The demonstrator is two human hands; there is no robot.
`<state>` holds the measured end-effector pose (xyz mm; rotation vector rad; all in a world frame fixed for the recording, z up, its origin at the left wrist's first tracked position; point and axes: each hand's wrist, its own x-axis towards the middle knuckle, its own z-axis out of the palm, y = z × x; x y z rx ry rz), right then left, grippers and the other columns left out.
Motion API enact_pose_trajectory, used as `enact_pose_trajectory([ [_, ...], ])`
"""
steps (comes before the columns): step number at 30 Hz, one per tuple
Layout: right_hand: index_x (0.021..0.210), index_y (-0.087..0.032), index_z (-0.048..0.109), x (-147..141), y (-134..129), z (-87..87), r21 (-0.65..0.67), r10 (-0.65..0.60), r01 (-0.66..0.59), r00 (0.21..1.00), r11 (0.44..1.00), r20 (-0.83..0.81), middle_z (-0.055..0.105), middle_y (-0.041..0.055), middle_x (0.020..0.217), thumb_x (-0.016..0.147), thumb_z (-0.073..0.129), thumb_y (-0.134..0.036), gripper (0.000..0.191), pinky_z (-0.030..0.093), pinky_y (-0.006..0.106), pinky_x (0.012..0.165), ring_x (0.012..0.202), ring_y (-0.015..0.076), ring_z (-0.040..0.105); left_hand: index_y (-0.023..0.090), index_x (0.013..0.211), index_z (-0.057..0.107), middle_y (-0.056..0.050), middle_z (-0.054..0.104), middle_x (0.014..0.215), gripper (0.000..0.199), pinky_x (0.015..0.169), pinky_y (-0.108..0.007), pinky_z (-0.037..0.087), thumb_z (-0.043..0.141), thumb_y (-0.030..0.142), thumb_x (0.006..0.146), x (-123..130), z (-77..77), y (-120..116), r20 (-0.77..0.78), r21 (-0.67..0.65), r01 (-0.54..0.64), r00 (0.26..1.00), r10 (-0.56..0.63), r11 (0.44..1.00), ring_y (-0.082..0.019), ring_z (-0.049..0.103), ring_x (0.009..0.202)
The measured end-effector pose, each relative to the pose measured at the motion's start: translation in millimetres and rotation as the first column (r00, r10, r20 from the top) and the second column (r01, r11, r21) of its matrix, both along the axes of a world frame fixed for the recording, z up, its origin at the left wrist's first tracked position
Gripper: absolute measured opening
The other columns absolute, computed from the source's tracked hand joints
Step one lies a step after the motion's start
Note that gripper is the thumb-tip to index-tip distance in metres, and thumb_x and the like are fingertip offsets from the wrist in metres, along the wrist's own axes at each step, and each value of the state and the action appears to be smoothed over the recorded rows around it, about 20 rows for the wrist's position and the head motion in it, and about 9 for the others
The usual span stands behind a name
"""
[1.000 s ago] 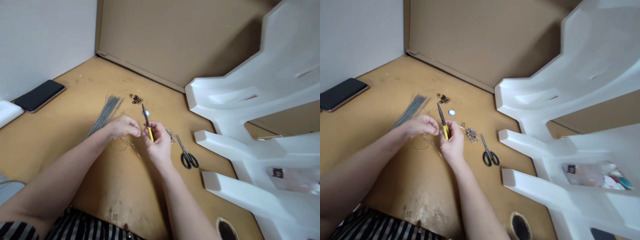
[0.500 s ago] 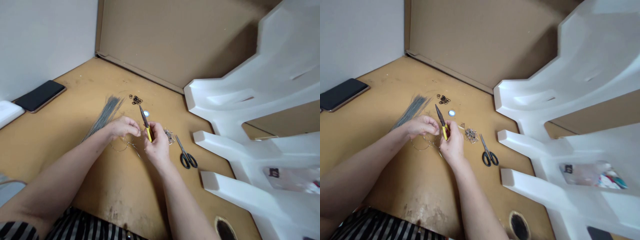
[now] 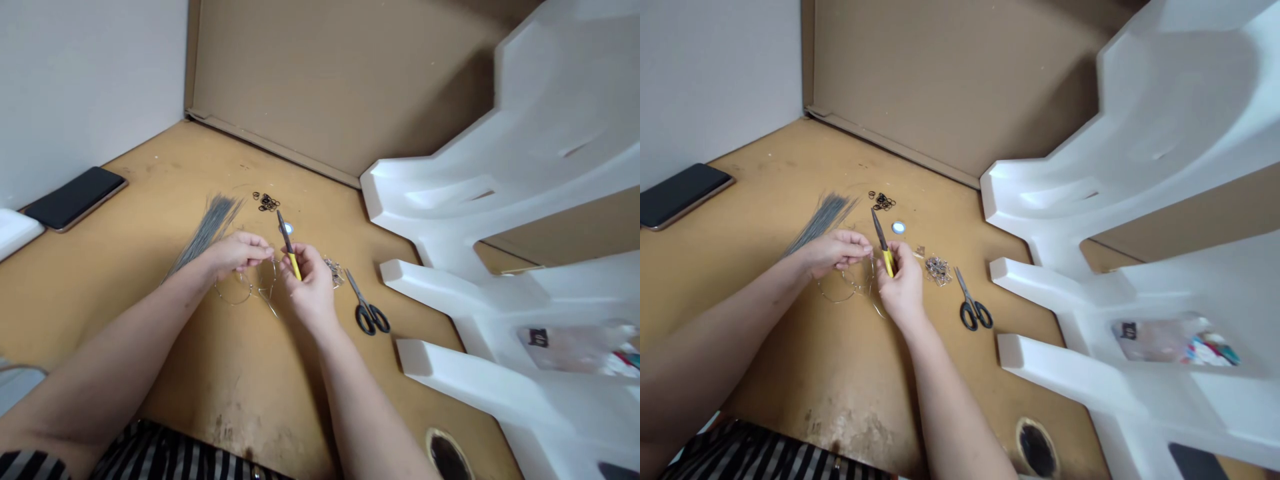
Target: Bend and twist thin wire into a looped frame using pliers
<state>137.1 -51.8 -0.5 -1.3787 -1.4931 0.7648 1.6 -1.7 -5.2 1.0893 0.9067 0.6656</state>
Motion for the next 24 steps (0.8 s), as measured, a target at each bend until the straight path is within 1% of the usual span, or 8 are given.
enact_pose_trajectory([
  [4,0.076,-0.019,0.050,2.2,2.1,1.7,-0.108,0.015,-0.036,0.982,0.994,-0.189,0.048,-0.0041,0.063,0.061,0.054,-0.023,0.016,0.034,0.023,0.051,0.054,0.0100,0.042,0.015,0.055,0.051,0.006,0.043,0.043,0.015,0.038,-0.017,0.023,0.056,0.016,0.069,3.2,-1.8,-1.0,-0.022,0.042,-0.046,0.999,0.047,0.998,-0.003,0.031,0.036],
  [8,0.075,-0.018,0.052,4.8,4.1,0.9,-0.169,-0.014,-0.036,0.959,0.985,-0.282,0.046,-0.0053,0.061,0.059,0.057,-0.024,0.018,0.028,0.022,0.046,0.048,0.0078,0.036,0.015,0.061,0.052,0.006,0.047,0.046,0.008,0.039,-0.017,0.023,0.058,0.016,0.067,5.2,-2.7,-1.1,-0.030,0.050,-0.119,0.992,0.120,0.992,-0.002,0.033,0.036],
  [10,0.074,-0.018,0.053,5.3,4.9,-0.1,-0.176,-0.030,-0.025,0.951,0.984,-0.307,0.045,-0.0058,0.060,0.057,0.058,-0.023,0.019,0.027,0.022,0.045,0.047,0.0073,0.034,0.015,0.062,0.053,0.006,0.048,0.047,0.007,0.039,-0.017,0.021,0.058,0.015,0.066,5.3,-3.5,-0.8,-0.016,0.053,-0.142,0.990,0.143,0.988,-0.002,0.033,0.037],
  [14,0.074,-0.018,0.054,4.9,5.6,-1.8,-0.182,-0.038,-0.025,0.942,0.983,-0.333,0.044,-0.0067,0.058,0.056,0.060,-0.023,0.020,0.026,0.022,0.044,0.046,0.0069,0.033,0.015,0.061,0.053,0.006,0.047,0.046,0.007,0.040,-0.017,0.021,0.058,0.013,0.065,4.7,-4.8,-0.1,0.021,0.060,-0.126,0.992,0.125,0.990,-0.003,0.035,0.039],
  [18,0.074,-0.018,0.054,5.0,5.6,-2.2,-0.190,-0.061,-0.007,0.935,0.982,-0.349,0.045,-0.0062,0.059,0.055,0.060,-0.023,0.020,0.025,0.022,0.044,0.046,0.0068,0.034,0.015,0.061,0.052,0.006,0.047,0.046,0.008,0.039,-0.018,0.021,0.057,0.012,0.067,5.5,-3.3,-0.2,-0.001,0.055,-0.128,0.992,0.128,0.990,-0.002,0.031,0.036],
  [21,0.073,-0.017,0.054,5.7,6.0,-2.3,-0.194,-0.071,0.000,0.930,0.981,-0.362,0.046,-0.0058,0.060,0.055,0.060,-0.023,0.020,0.025,0.022,0.043,0.046,0.0066,0.034,0.015,0.064,0.053,0.007,0.048,0.047,0.006,0.041,-0.018,0.023,0.056,0.012,0.068,7.0,-1.5,-1.0,-0.016,0.053,-0.151,0.988,0.152,0.987,-0.002,0.033,0.037],
  [24,0.073,-0.018,0.054,6.1,6.1,-2.1,-0.188,-0.068,-0.001,0.931,0.982,-0.360,0.047,-0.0057,0.060,0.055,0.060,-0.022,0.020,0.026,0.022,0.044,0.046,0.0067,0.034,0.014,0.066,0.053,0.007,0.049,0.049,0.006,0.045,-0.018,0.029,0.055,0.010,0.069,8.4,-0.9,-1.7,-0.011,0.052,-0.174,0.985,0.175,0.983,-0.003,0.039,0.041],
])
